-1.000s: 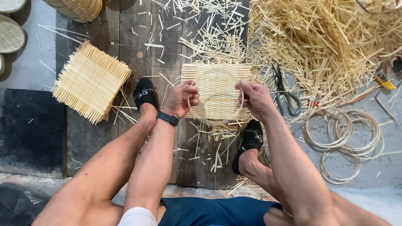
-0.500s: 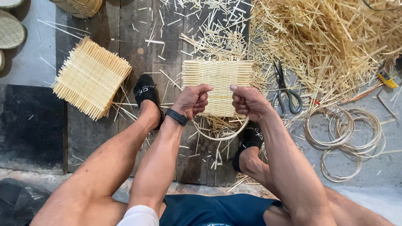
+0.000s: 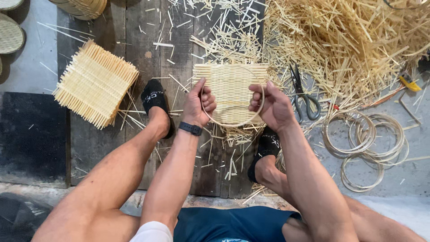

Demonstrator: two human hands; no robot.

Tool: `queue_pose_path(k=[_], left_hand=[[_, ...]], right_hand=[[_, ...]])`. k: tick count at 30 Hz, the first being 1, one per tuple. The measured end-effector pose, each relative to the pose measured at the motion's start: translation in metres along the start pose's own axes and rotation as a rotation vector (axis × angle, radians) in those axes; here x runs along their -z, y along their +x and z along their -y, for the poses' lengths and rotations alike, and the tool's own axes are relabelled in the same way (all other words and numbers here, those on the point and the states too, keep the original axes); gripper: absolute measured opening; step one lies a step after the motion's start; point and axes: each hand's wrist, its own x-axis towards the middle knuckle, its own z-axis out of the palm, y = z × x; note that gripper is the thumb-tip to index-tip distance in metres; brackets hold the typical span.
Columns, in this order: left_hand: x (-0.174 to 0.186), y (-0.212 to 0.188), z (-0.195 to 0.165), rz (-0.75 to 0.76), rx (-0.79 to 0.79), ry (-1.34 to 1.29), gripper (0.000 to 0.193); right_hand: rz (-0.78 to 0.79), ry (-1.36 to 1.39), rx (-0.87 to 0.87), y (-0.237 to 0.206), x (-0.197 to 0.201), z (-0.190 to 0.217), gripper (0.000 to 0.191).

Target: The person sits on the floor assembling bamboo steamer baskets. They fit woven bamboo mats into bamboo rims, press the rims down over a wooden block mold using a mallet, trim excess material with scissors, and set finished steamers onto a growing stack.

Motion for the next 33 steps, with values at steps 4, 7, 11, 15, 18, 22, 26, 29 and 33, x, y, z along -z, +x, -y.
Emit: queue_pose_path(k=[4, 7, 11, 15, 18, 22, 26, 29, 33], left_hand=[[0.004, 0.006, -0.005, -0.053, -0.133, -0.036, 0.043], [0.001, 0.007, -0.010, -0.011, -0.135, -0.045, 0.045], [-0.007, 0.005, -0.016, -0.017, -0.120, -0.065, 0.044], [-0.011, 0.000, -0.027, 0.022, -0.128, -0.081, 0.044], [-0.012, -0.006, -0.029, 0.082, -0.091, -0.014, 0.039], [-0.012, -0.011, -0.015, 0.074, -0.034, 0.139, 0.039], [-0.010, -0.011, 0.005, 0.113, 0.036, 0.180, 0.040], [-0.006, -0.008, 0.013, 0.088, 0.045, 0.123, 0.039], [-0.002, -0.005, 0.015, 0.092, 0.099, 0.135, 0.041]], right_hand=[[0.024, 0.056, 0.014, -0.009, 0.002, -0.020, 0.038], [0.151, 0.142, 0.076, -0.006, 0.012, -0.038, 0.034], [0.289, 0.211, 0.095, -0.002, 0.018, -0.051, 0.036], [0.200, 0.118, 0.138, -0.007, 0.001, -0.043, 0.034], [0.040, 0.033, 0.118, -0.015, -0.016, -0.022, 0.040], [-0.057, -0.128, 0.090, -0.016, -0.020, 0.004, 0.047], [-0.047, -0.056, 0.069, -0.005, -0.006, 0.006, 0.043], [-0.159, -0.033, 0.110, 0.004, 0.004, 0.002, 0.044], [-0.164, -0.019, 0.109, 0.005, 0.006, 0.005, 0.044]])
